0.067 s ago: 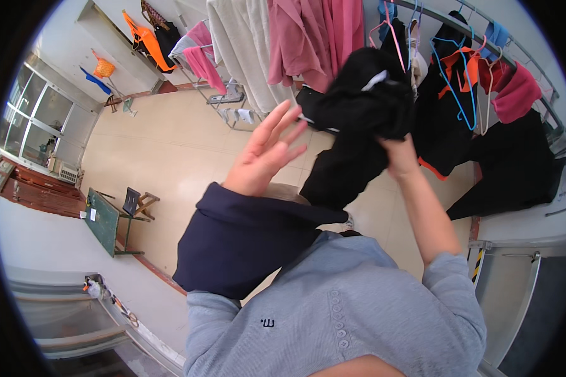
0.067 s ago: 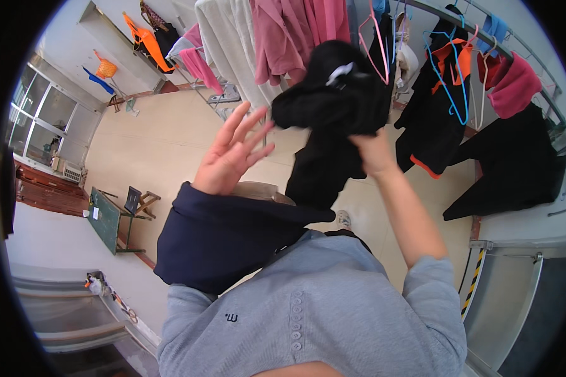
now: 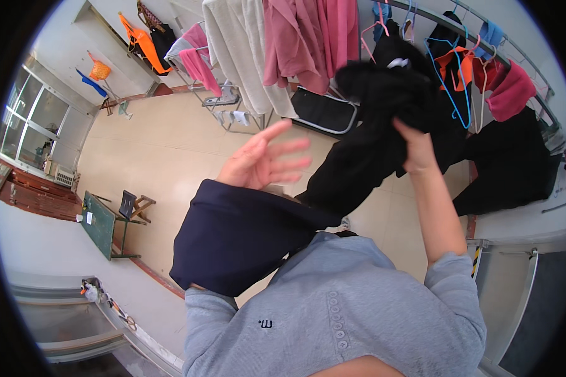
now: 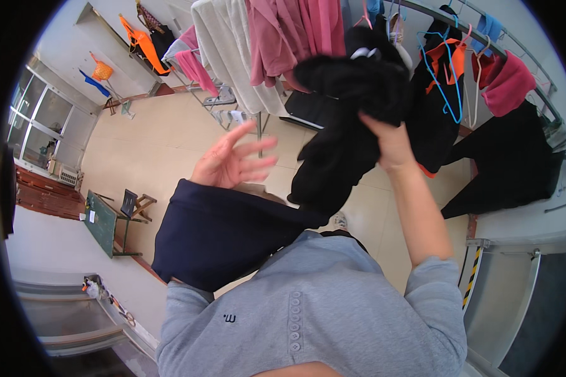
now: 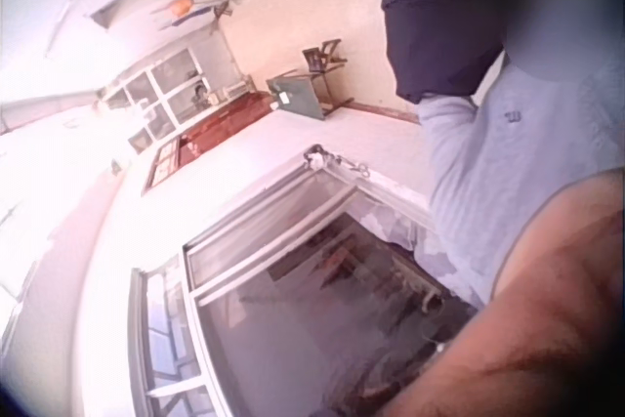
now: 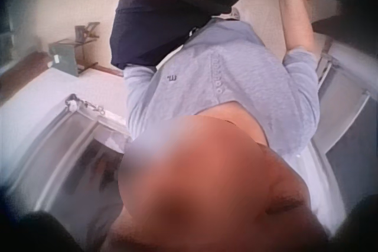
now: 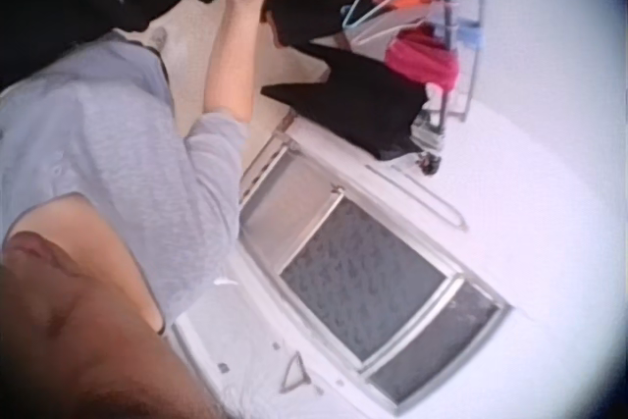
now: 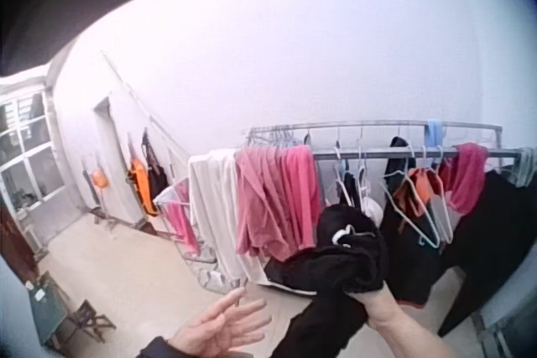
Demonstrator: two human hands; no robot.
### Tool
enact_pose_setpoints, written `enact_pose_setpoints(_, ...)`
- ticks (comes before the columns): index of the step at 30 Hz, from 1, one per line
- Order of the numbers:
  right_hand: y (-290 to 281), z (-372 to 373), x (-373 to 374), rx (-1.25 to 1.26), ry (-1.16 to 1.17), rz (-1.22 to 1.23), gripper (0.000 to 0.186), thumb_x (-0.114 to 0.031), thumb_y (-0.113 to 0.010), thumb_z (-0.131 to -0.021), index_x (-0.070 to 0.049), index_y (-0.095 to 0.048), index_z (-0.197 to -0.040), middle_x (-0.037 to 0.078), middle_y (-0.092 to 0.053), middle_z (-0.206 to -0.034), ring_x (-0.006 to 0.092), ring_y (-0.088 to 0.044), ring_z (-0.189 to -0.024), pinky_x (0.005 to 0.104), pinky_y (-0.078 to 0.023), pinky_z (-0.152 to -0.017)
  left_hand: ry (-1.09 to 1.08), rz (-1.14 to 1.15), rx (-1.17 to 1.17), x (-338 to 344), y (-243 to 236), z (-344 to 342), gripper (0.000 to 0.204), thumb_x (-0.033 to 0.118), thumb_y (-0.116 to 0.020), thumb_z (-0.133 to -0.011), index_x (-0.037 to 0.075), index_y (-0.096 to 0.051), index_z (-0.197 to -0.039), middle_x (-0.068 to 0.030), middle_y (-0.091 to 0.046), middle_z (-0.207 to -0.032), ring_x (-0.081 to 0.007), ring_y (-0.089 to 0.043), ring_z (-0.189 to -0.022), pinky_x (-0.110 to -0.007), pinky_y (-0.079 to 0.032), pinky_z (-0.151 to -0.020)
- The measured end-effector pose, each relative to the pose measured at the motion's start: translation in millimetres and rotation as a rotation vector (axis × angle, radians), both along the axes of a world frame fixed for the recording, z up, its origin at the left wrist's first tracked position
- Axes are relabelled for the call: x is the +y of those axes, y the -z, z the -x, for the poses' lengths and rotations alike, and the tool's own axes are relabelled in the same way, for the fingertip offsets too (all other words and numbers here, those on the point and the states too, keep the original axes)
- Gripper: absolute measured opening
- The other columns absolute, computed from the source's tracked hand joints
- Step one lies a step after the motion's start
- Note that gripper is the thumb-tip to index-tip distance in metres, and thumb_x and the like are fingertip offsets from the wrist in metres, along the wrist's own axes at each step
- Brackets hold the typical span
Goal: The person removes several garments from hangers on a drying rack, including a pink towel, a beige bra, a black garment, a white bra, and an orange bra. They fold each item by hand and place them into a pile held in their left arm.
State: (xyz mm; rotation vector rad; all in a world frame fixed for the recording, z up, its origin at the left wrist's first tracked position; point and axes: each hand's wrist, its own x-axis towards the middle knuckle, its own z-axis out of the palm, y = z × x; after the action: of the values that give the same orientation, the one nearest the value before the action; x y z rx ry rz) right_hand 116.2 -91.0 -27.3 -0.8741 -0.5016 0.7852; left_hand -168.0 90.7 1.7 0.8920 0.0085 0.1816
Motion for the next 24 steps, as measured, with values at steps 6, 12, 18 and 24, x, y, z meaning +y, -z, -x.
enact_pose_setpoints(6,-71.8,6.5,-46.3,-0.013,-0.114,-0.312,0.048,-0.021,-0.063,-0.094,-0.001,-0.051,-0.136,0.011,-0.060,-0.131,0.0234,-0.060,-0.116,0.0362,-0.046,-0.103,0.108,0.190,0.052,24.9,76.7,1.0,0.050,0.036,-0.024,-0.109,0.000,-0.046,-0.136,-0.0085,-0.067,-0.075,-0.0087,-0.036,-0.033,-0.023,-0.027,-0.034)
enact_pose_setpoints(12,-137.8,75.7,8.8,-0.292,-0.478,-0.374,0.055,-0.040,-0.059,-0.093,0.003,-0.054,-0.128,0.018,-0.060,-0.125,0.0288,-0.059,-0.113,0.0372,-0.045,-0.099,-0.024,-0.010,0.183,-15.4,89.4,-72.6,0.043,0.034,-0.039,-0.106,0.000,-0.055,-0.128,-0.0144,-0.068,-0.097,-0.0163,-0.063,-0.080,-0.028,-0.049,-0.066)
enact_pose_setpoints(18,-140.5,177.3,59.7,-1.136,-0.567,0.069,0.085,-0.065,-0.068,-0.079,0.013,-0.056,-0.109,0.031,-0.064,-0.104,0.0403,-0.064,-0.095,0.0426,-0.051,-0.080,0.395,0.005,0.141,-71.7,87.3,-117.4,0.037,0.030,-0.053,-0.102,0.000,-0.055,-0.123,-0.0103,-0.065,-0.114,-0.0201,-0.065,-0.100,-0.037,-0.053,-0.085)
enact_pose_setpoints(24,-35.1,143.7,-4.8,-1.666,-0.832,-0.312,0.041,-0.032,-0.070,-0.084,-0.001,-0.065,-0.111,0.017,-0.055,-0.128,0.0360,-0.048,-0.130,0.0479,-0.041,-0.108,0.515,0.065,0.354,-107.7,60.5,-84.3,0.035,0.029,-0.052,-0.102,-0.001,-0.056,-0.120,-0.0097,-0.067,-0.104,-0.0178,-0.066,-0.089,-0.034,-0.053,-0.079)
